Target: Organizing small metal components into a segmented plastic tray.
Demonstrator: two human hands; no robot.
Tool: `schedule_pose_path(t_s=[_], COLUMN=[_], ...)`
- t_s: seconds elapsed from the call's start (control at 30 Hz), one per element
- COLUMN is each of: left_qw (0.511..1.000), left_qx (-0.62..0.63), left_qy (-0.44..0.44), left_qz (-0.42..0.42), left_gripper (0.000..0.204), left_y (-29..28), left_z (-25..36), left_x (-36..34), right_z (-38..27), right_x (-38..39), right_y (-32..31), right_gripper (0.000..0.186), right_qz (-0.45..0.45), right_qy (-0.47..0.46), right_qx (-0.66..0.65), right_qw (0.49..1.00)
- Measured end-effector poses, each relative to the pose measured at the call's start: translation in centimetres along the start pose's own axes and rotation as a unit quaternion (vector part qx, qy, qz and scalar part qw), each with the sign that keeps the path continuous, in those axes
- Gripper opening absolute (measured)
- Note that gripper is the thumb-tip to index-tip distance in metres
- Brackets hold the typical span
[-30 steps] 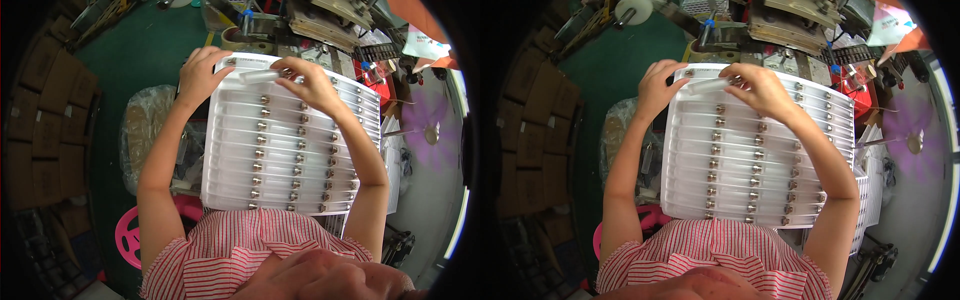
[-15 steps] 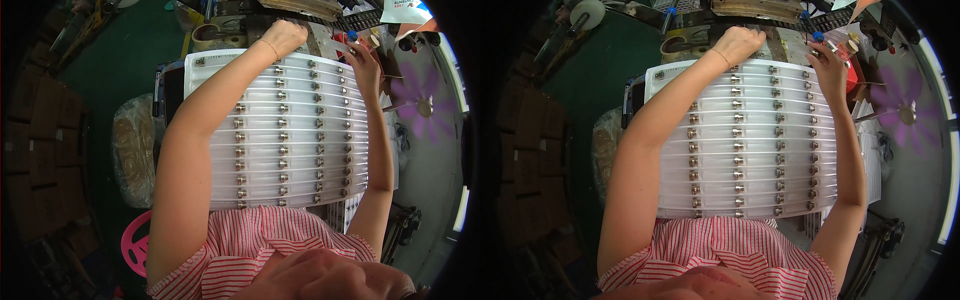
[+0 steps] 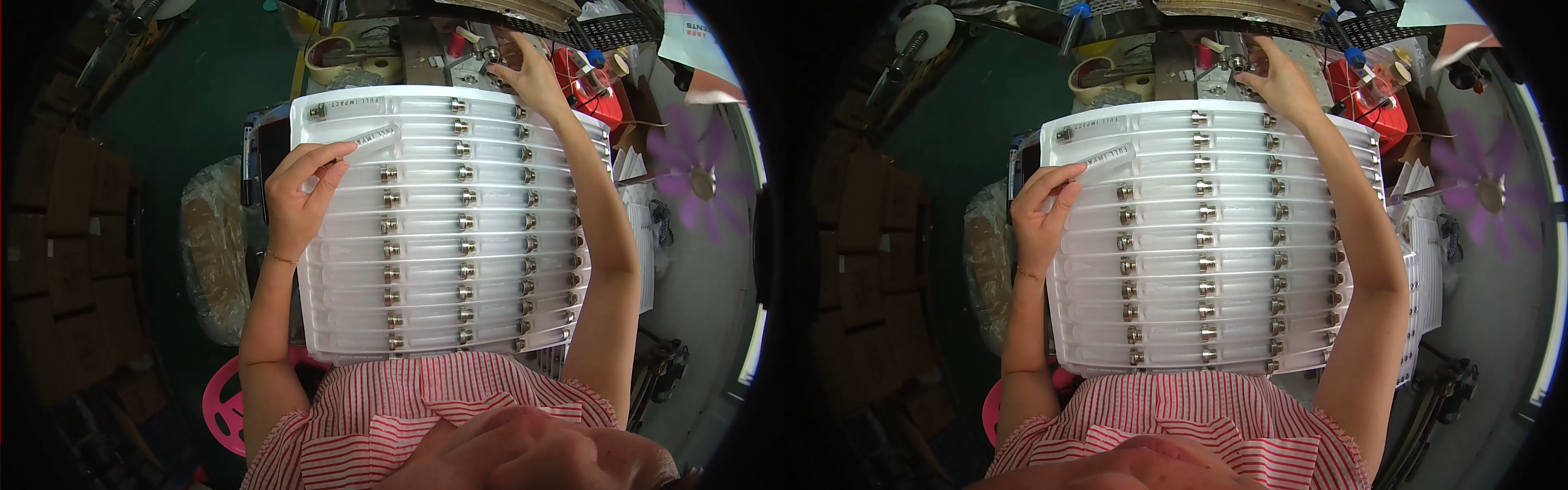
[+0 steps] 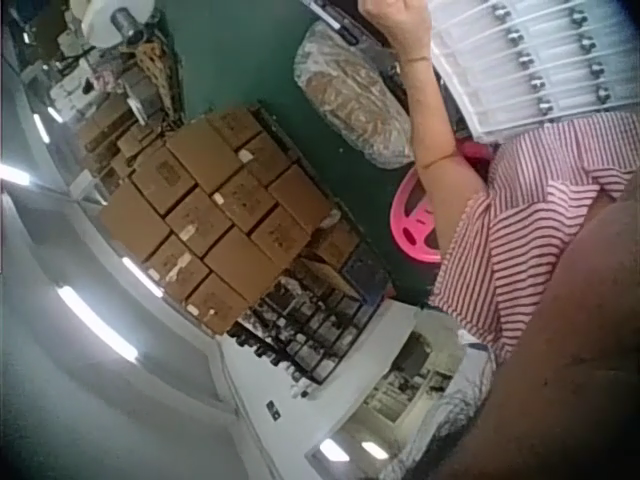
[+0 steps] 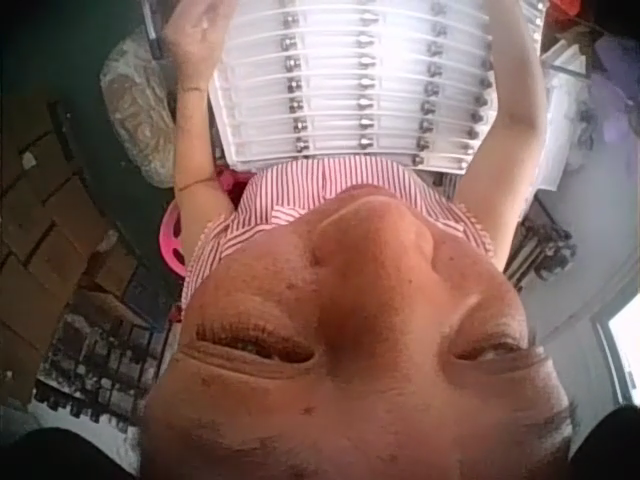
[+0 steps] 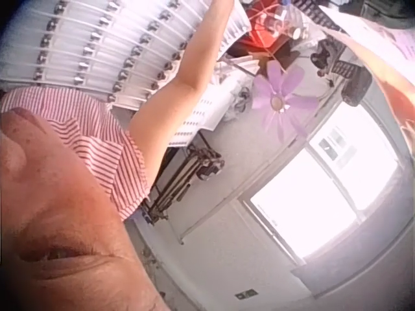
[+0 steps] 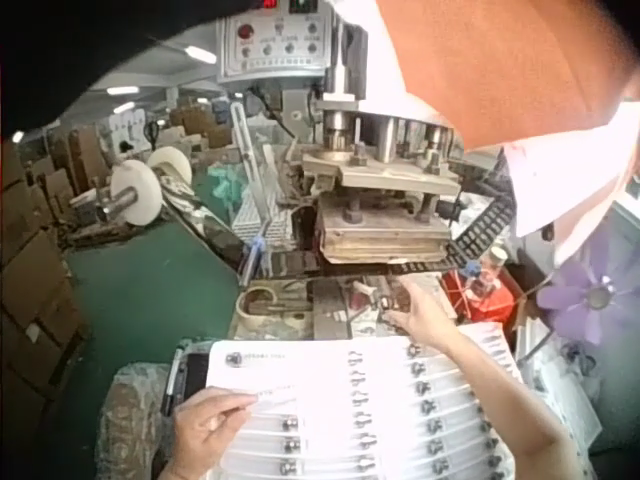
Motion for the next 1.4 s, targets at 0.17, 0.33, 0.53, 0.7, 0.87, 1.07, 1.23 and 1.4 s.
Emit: schedule_pose_path(t_s=[0.17,0.33,0.53,0.7,0.87,1.07,1.23,1.4], left_qw=[1.0,1.0,1.0,1.0,1.0,0.999,0.973,0.995], left_qx=[-0.014,0.005,0.001,0.003,0.001,-0.011,0.123,-0.066], left_qy=[-0.014,-0.019,-0.026,-0.027,-0.025,-0.03,-0.127,-0.05], left_qz=[-0.005,0.016,0.011,0.008,0.007,0.001,0.152,0.064], left_gripper=[0.02,0.019,0.019,0.02,0.019,0.019,0.024,0.024], left_y=[0.0,0.0,0.1,0.5,0.6,-0.5,-3.0,-3.8], left_z=[-0.5,-0.7,-0.9,-1.1,-1.1,-0.5,-0.3,-2.3], left_x=[-0.2,0.3,-0.1,-0.4,-0.3,0.6,1.5,0.0], right_z=[-1.1,-1.0,-1.6,-0.1,-0.6,-1.2,-3.6,-12.5], right_x=[-1.2,-0.3,-0.7,-0.8,-0.7,-0.2,4.0,7.9], right_y=[0.2,0.8,-0.1,0.3,0.1,0.0,-4.0,-3.4], right_gripper=[0.06,0.057,0.058,0.057,0.058,0.065,0.056,0.046], right_qz=[-0.066,0.006,-0.089,-0.081,-0.064,-0.096,-0.023,-0.083], right_qy=[-0.034,-0.006,0.032,0.016,-0.01,0.041,-0.037,-0.181], right_qx=[0.04,0.005,0.056,0.069,0.065,0.058,0.206,0.021], right_qw=[0.996,1.0,0.994,0.994,0.996,0.993,0.977,0.98])
Point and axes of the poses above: each hand's wrist, its own x-axis away from the middle knuckle, its own y-axis out of the palm, z = x × y, the point moved 2 cm from there along -x, towards the middle knuckle, and after that the axes turned 8 degrees about x, right-handed, at the moved point
